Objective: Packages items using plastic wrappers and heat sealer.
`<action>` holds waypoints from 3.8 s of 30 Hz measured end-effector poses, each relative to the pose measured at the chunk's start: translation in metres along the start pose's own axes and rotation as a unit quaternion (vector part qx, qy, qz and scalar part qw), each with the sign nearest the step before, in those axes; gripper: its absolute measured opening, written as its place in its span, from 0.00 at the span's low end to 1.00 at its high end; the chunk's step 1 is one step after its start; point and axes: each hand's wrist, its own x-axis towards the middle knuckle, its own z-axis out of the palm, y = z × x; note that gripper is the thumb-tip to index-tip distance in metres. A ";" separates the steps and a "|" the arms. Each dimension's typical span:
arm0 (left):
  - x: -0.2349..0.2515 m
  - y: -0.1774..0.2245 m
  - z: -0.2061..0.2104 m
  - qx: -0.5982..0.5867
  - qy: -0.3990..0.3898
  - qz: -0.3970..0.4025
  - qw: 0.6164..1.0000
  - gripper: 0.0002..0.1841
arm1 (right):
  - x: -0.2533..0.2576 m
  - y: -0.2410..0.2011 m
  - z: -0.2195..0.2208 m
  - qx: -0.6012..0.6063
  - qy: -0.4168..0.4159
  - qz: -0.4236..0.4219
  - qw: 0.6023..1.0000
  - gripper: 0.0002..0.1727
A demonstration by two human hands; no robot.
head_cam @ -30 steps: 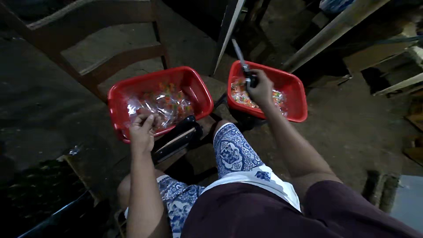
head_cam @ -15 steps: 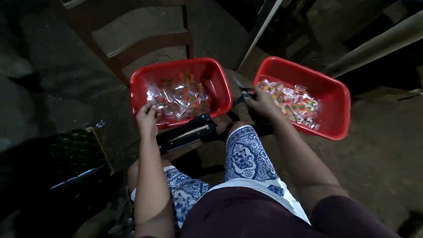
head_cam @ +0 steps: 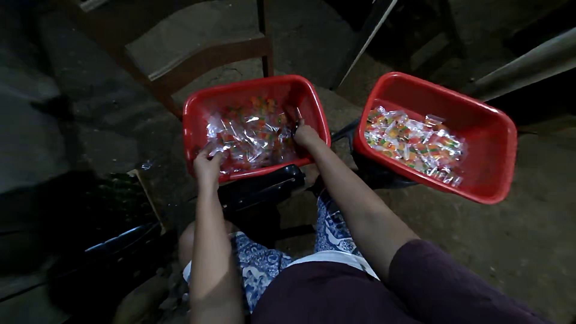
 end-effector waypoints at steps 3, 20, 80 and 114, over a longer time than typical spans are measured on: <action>0.001 -0.001 -0.001 0.056 -0.017 -0.017 0.998 0.26 | 0.002 0.001 0.008 -0.028 -0.012 0.016 0.999 0.36; -0.015 0.011 0.001 -0.049 -0.069 -0.016 0.996 0.24 | 0.062 -0.024 -0.026 0.037 0.155 -0.148 0.976 0.28; -0.321 0.059 0.022 -0.322 -0.104 0.091 0.937 0.07 | -0.306 0.105 0.021 0.483 0.001 -0.445 0.754 0.03; -0.299 0.048 0.000 -0.030 -0.065 0.304 0.950 0.05 | -0.301 0.103 0.024 0.305 0.100 -0.494 0.808 0.06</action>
